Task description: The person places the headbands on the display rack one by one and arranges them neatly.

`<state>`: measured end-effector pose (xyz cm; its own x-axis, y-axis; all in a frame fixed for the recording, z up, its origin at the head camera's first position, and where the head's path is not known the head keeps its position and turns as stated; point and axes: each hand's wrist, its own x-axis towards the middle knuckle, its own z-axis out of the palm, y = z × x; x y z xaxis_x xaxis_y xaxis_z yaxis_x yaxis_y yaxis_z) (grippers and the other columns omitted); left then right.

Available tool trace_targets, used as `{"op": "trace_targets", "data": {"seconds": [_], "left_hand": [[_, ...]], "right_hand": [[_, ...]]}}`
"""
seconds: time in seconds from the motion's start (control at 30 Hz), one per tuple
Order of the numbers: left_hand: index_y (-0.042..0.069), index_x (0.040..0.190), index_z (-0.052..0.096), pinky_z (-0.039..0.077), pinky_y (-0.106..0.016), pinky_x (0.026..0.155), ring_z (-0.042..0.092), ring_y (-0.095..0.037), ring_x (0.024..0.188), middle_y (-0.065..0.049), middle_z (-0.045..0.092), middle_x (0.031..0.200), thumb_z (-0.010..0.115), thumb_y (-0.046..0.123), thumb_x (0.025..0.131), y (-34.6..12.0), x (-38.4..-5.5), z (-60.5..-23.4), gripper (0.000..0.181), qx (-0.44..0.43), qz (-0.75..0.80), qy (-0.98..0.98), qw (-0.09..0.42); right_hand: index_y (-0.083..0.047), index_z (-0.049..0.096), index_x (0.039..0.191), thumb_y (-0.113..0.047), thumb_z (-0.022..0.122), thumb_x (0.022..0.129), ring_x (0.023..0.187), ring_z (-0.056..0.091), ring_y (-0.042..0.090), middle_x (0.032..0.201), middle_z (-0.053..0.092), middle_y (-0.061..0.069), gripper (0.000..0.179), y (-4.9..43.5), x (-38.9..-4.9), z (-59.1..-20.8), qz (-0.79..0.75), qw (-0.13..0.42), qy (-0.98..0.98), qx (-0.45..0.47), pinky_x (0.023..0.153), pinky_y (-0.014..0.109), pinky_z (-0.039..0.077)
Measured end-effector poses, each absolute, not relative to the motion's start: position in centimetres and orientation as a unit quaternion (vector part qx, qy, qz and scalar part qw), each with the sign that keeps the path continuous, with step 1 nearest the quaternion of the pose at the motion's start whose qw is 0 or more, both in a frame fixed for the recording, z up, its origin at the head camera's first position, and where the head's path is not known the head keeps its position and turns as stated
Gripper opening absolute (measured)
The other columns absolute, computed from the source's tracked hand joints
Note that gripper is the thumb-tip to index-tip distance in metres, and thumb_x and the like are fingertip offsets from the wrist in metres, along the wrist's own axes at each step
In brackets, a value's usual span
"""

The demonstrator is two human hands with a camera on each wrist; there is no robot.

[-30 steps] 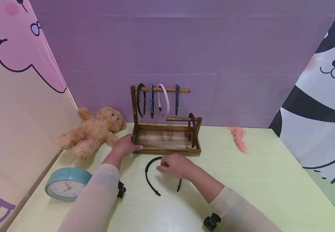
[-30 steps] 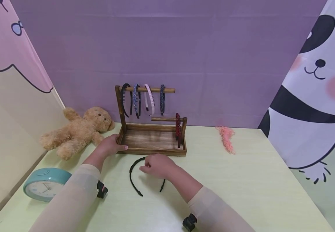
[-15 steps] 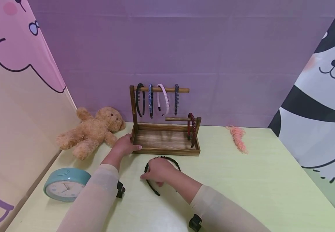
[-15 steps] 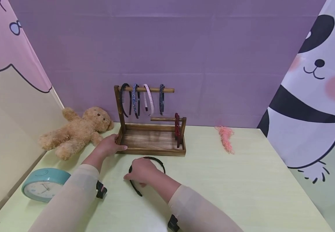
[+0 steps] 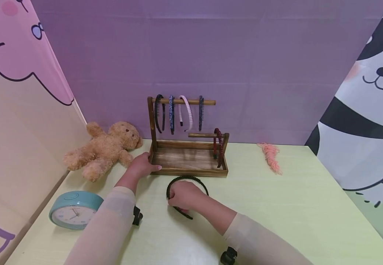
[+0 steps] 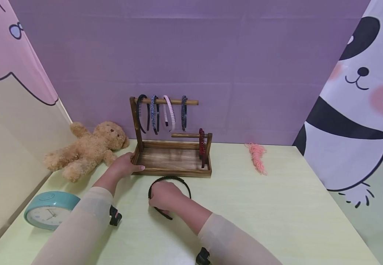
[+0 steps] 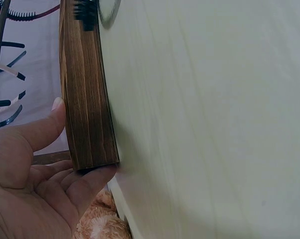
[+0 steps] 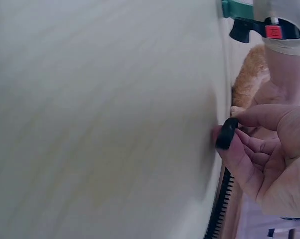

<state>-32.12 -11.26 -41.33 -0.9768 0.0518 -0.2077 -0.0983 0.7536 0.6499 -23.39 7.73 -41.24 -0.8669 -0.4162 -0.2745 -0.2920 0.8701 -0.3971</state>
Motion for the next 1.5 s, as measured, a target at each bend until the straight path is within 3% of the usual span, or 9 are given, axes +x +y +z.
{"op": "trace_targets", "data": {"seconds": [0.17, 0.33, 0.5, 0.87, 1.17, 1.5], "left_hand": [[-0.003, 0.152, 0.028, 0.034, -0.053, 0.113, 0.039, -0.041, 0.138, -0.025, 0.04, 0.15, 0.071, 0.034, 0.091, -11.3, -32.1, -41.4, 0.083, -0.008, 0.351, 0.931, 0.096], [-0.002, 0.152, 0.028, 0.033, -0.053, 0.113, 0.039, -0.041, 0.138, -0.025, 0.04, 0.151, 0.071, 0.034, 0.091, -11.3, -32.2, -41.4, 0.084, -0.011, 0.352, 0.931, 0.1], [-0.001, 0.153, 0.026, 0.032, -0.054, 0.114, 0.036, -0.04, 0.14, -0.023, 0.037, 0.153, 0.071, 0.033, 0.091, -11.2, -32.2, -41.3, 0.084, -0.02, 0.355, 0.928, 0.108], [-0.001, 0.154, 0.025, 0.031, -0.054, 0.115, 0.035, -0.04, 0.141, -0.024, 0.035, 0.154, 0.071, 0.032, 0.091, -11.2, -32.2, -41.4, 0.084, -0.028, 0.359, 0.926, 0.112], [-0.001, 0.153, 0.027, 0.032, -0.054, 0.114, 0.037, -0.04, 0.14, -0.024, 0.037, 0.153, 0.071, 0.031, 0.091, -11.1, -32.2, -41.3, 0.083, -0.028, 0.362, 0.925, 0.109], [-0.001, 0.153, 0.026, 0.032, -0.054, 0.114, 0.036, -0.041, 0.141, -0.023, 0.036, 0.154, 0.071, 0.031, 0.091, -11.1, -32.3, -41.4, 0.083, -0.027, 0.363, 0.925, 0.108]], "right_hand": [[-0.02, 0.064, 0.072, -0.02, 0.068, 0.087, 0.047, 0.061, 0.01, 0.065, 0.063, -0.01, 0.016, 9.1, -23.1, -39.9, -0.195, 0.158, 0.945, -0.208, 0.059, 0.026, 0.048], [-0.015, 0.067, 0.077, -0.015, 0.064, 0.089, 0.055, 0.062, 0.01, 0.062, 0.068, -0.004, 0.012, 10.8, -22.9, -38.1, -0.236, 0.163, 0.934, -0.214, 0.057, 0.027, 0.047], [-0.013, 0.066, 0.089, -0.013, 0.061, 0.091, 0.062, 0.065, 0.011, 0.071, 0.07, -0.004, 0.005, 12.3, -22.8, -36.1, -0.279, 0.164, 0.925, -0.197, 0.059, 0.028, 0.051], [-0.008, 0.063, 0.098, -0.015, 0.061, 0.097, 0.083, 0.07, 0.022, 0.086, 0.072, 0.005, 0.007, 14.7, -22.9, -33.7, -0.429, 0.161, 0.877, -0.143, 0.072, 0.037, 0.06], [-0.01, 0.061, 0.101, -0.015, 0.063, 0.096, 0.087, 0.07, 0.016, 0.092, 0.072, 0.001, 0.008, 14.4, -23.8, -34.5, -0.448, 0.066, 0.882, -0.132, 0.084, 0.037, 0.059], [-0.016, 0.057, 0.108, -0.025, 0.057, 0.1, 0.093, 0.068, 0.023, 0.101, 0.069, -0.001, 0.012, 14.4, -26.0, -37.3, -0.43, -0.014, 0.899, -0.087, 0.076, 0.036, 0.053]]}}
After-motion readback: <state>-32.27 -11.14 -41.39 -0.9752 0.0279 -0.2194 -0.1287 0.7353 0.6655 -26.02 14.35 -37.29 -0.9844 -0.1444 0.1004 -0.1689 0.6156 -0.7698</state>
